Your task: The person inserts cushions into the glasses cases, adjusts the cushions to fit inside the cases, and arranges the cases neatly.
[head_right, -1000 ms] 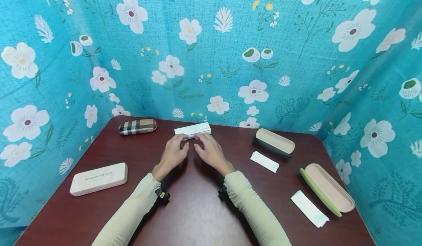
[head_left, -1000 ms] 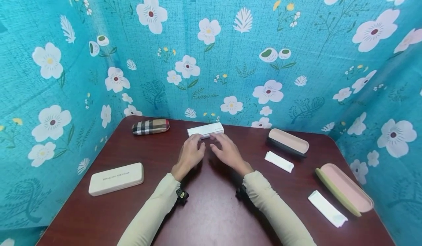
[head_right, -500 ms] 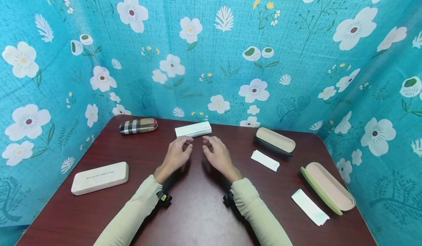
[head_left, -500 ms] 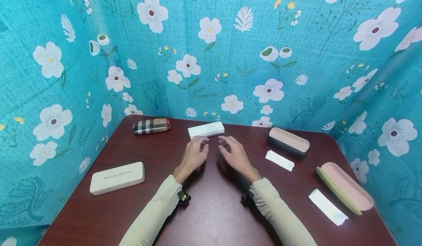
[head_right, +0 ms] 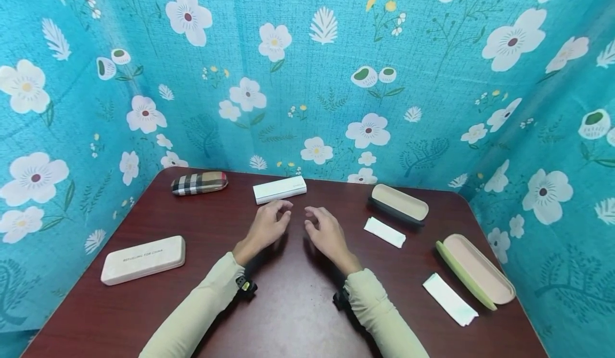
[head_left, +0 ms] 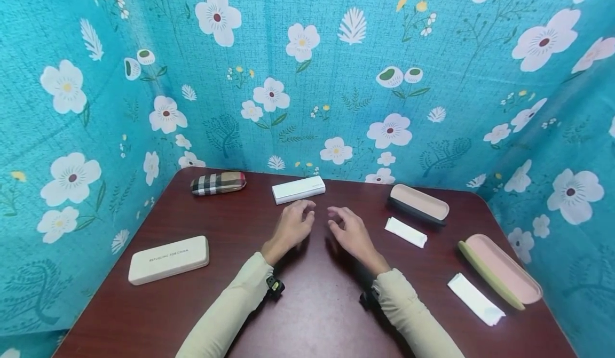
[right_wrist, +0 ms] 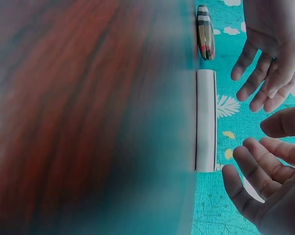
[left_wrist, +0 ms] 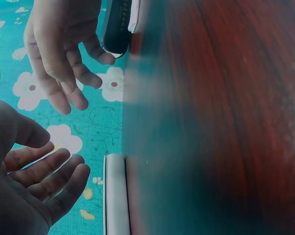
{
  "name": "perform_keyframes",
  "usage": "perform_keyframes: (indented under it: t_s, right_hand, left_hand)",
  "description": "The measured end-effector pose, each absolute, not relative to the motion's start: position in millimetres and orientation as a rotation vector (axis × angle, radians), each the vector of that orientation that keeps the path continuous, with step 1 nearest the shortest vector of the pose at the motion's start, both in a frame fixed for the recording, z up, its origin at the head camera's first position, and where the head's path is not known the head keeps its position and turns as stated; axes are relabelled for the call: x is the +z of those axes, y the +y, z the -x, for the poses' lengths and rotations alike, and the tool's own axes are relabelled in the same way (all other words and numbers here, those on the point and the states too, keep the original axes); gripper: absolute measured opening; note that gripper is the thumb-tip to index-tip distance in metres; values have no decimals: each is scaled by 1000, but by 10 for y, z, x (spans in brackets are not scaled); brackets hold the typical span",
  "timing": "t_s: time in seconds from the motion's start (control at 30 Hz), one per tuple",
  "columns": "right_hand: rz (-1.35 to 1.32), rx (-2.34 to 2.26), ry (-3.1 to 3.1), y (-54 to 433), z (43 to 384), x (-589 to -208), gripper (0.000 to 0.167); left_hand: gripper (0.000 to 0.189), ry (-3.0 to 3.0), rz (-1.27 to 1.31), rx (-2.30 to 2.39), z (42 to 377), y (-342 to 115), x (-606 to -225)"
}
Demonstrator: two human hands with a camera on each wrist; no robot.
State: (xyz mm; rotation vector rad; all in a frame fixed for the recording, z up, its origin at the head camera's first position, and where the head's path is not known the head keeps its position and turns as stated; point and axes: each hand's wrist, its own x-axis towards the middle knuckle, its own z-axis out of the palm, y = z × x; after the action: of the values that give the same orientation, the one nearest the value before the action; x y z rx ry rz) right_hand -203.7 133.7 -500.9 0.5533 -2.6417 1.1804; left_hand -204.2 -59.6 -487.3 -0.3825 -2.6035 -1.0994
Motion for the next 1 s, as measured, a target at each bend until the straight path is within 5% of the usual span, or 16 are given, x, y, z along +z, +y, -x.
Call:
perform_keyframes:
  t_s: [1.0]
  right_hand:
    - [-92,1012,-2837,2037,1787,-4975,39]
  left_hand:
    - [25,-2726,521,-1127,2159,-183,-4842]
